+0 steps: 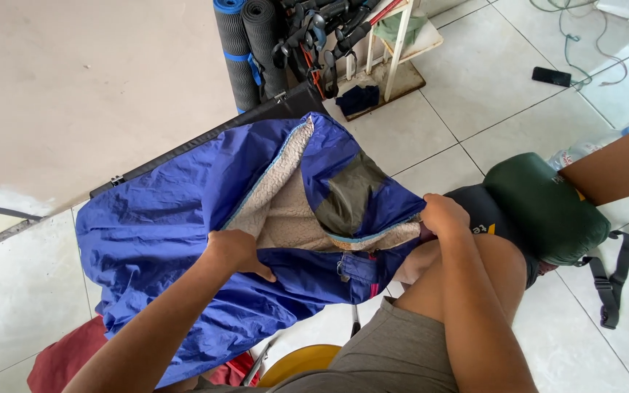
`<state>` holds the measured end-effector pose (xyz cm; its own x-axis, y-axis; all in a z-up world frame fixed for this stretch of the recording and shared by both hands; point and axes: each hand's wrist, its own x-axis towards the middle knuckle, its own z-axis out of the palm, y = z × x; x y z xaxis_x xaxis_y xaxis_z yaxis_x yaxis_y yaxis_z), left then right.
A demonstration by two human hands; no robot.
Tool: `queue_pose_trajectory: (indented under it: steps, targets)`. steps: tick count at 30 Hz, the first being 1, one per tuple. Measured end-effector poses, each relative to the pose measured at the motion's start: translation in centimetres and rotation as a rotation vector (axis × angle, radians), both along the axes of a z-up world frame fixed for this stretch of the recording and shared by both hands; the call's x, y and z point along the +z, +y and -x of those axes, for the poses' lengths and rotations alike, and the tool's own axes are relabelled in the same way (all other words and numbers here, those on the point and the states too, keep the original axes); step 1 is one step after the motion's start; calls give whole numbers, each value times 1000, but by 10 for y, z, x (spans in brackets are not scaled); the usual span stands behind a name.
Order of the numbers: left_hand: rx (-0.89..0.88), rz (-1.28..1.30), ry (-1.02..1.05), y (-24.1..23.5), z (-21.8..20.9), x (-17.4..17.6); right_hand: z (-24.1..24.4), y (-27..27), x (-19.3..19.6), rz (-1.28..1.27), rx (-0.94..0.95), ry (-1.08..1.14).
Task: The person places a white towel into a blue sleeping bag, zips it closed, and then folds the sleeping bag into a compact rectangular shape. The folded sleeping bag is then placed into a black suitcase.
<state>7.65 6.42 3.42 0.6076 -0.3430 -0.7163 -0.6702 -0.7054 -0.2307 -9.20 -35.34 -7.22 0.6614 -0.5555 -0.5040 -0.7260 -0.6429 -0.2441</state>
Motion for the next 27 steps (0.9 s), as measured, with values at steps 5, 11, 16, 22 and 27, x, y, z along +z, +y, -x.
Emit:
queue_pose_trajectory:
  steps: [5, 11, 16, 22, 27]
  targets:
    - [6, 247, -135, -45, 7, 36, 3, 35, 80, -90, 127, -53]
    - [265, 572, 205, -84, -1, -70, 1, 48, 99, -39, 201, -106]
    - [1254, 1158, 951, -126, 57, -13, -5, 28, 63, 39, 119, -281]
    - [1383, 1665, 972, -91, -19, -92, -5, 8, 31, 15, -25, -259]
    - [1519, 2104, 975, -53, -33, -88, -8, 31, 57, 33, 120, -268]
